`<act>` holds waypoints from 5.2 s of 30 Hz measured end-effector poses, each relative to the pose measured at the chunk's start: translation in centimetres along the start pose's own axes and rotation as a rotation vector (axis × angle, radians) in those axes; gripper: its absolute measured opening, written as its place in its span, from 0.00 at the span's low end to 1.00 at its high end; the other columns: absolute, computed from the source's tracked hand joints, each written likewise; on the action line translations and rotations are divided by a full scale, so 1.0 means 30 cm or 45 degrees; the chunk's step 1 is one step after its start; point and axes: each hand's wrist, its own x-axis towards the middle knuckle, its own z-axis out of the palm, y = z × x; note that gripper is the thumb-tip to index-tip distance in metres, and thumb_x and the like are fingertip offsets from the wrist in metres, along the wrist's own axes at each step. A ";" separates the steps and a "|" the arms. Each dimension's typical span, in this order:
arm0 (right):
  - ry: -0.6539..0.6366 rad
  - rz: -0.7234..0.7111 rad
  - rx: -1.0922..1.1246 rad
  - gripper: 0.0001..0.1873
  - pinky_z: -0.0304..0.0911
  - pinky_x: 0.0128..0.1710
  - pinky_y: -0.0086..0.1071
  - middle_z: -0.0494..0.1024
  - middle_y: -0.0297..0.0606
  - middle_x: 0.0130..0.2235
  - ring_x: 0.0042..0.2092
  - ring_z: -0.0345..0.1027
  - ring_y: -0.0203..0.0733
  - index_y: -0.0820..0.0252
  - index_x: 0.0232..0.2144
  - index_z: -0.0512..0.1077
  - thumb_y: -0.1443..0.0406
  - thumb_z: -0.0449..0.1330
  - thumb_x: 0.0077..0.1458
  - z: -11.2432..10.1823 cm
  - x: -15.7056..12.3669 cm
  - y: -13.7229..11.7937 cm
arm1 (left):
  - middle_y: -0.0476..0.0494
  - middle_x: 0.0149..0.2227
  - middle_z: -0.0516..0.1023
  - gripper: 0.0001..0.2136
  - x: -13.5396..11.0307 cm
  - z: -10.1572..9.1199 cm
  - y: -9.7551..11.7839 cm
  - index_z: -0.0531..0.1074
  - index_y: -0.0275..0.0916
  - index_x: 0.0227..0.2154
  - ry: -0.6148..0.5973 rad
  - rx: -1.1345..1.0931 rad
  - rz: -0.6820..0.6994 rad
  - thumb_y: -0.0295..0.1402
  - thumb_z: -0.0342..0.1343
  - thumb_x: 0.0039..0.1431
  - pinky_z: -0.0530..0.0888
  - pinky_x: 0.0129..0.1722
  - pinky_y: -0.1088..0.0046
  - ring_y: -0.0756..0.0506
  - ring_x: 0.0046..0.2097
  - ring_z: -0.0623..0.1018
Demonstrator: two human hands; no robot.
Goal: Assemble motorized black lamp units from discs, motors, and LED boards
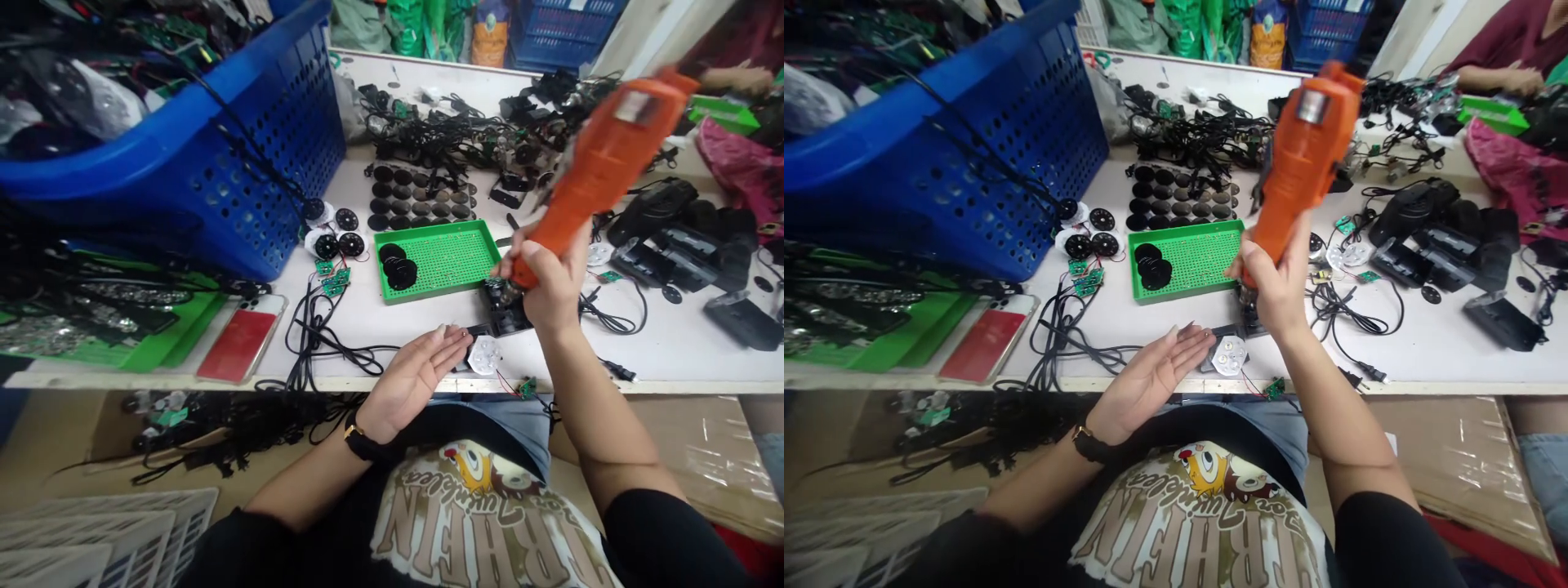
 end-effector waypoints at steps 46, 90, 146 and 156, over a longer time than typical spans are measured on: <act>0.286 -0.084 0.737 0.09 0.64 0.18 0.25 0.63 0.20 0.19 0.15 0.59 0.29 0.53 0.41 0.77 0.60 0.66 0.57 0.103 -0.171 -0.080 | 0.36 0.58 0.79 0.23 -0.015 -0.077 -0.009 0.69 0.40 0.61 -0.308 2.086 1.402 0.33 0.64 0.65 0.76 0.60 0.52 0.39 0.59 0.76; 0.308 -0.060 0.548 0.11 0.60 0.18 0.28 0.58 0.20 0.19 0.16 0.57 0.30 0.51 0.39 0.71 0.55 0.65 0.57 0.095 -0.186 -0.084 | 0.37 0.59 0.79 0.24 -0.020 -0.057 -0.032 0.69 0.40 0.61 -0.236 2.133 1.303 0.33 0.65 0.64 0.76 0.61 0.49 0.37 0.60 0.75; 0.475 -0.232 0.232 0.06 0.60 0.18 0.31 0.54 0.22 0.19 0.15 0.50 0.33 0.47 0.35 0.71 0.55 0.60 0.59 0.027 -0.277 -0.061 | 0.36 0.55 0.76 0.23 0.105 -0.036 -0.113 0.71 0.40 0.58 -0.270 1.684 1.210 0.42 0.65 0.64 0.76 0.61 0.57 0.40 0.58 0.78; 0.452 -0.195 0.407 0.13 0.67 0.21 0.30 0.62 0.23 0.19 0.17 0.60 0.31 0.56 0.25 0.70 0.58 0.66 0.56 0.032 -0.285 -0.056 | 0.35 0.53 0.78 0.24 0.116 -0.041 -0.116 0.71 0.39 0.56 -0.279 1.647 1.284 0.42 0.67 0.61 0.78 0.58 0.56 0.40 0.56 0.79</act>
